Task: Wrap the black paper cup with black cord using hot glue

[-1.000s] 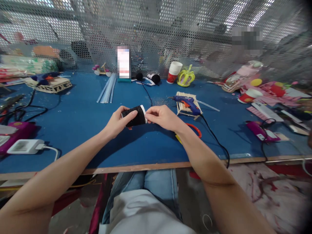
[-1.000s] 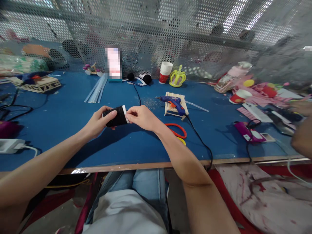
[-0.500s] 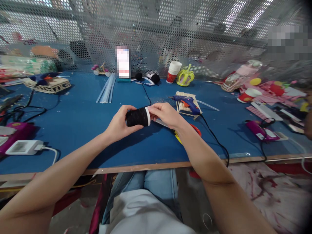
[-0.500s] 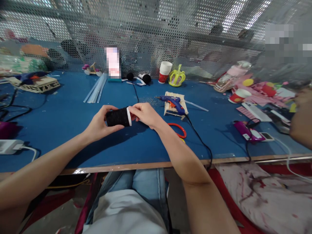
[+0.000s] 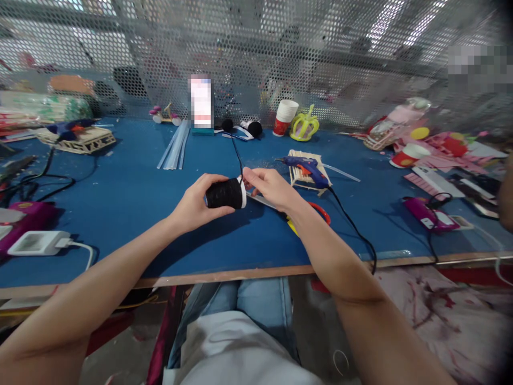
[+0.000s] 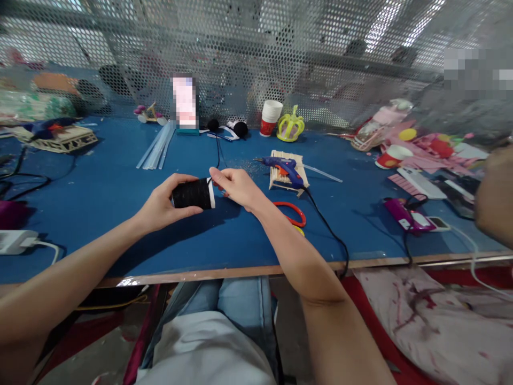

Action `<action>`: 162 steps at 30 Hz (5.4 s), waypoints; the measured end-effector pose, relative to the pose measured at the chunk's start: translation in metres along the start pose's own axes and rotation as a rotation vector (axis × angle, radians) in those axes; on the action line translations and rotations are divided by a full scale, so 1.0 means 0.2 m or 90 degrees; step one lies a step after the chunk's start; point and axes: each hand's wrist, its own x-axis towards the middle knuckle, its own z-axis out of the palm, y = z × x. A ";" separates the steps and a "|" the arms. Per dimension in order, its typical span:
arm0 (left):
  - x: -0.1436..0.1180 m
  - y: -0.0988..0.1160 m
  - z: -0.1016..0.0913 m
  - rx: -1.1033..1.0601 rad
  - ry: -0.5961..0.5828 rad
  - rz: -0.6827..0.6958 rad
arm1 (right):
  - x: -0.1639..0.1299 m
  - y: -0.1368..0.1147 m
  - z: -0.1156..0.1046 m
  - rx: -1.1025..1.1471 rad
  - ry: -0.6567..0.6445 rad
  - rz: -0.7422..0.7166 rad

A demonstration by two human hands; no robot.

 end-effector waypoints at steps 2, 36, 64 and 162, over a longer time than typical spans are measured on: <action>0.00 0.00 0.00 0.032 -0.011 0.050 | 0.00 0.00 0.01 -0.022 -0.010 0.006; 0.02 0.05 -0.04 -0.304 -0.164 -0.332 | 0.05 0.03 0.01 0.213 0.190 -0.184; 0.03 0.02 -0.01 -0.313 -0.166 -0.488 | 0.06 -0.12 0.03 0.171 0.203 -0.246; -0.03 0.17 -0.06 -0.054 -0.248 -0.108 | 0.15 0.05 0.07 0.095 0.207 -0.131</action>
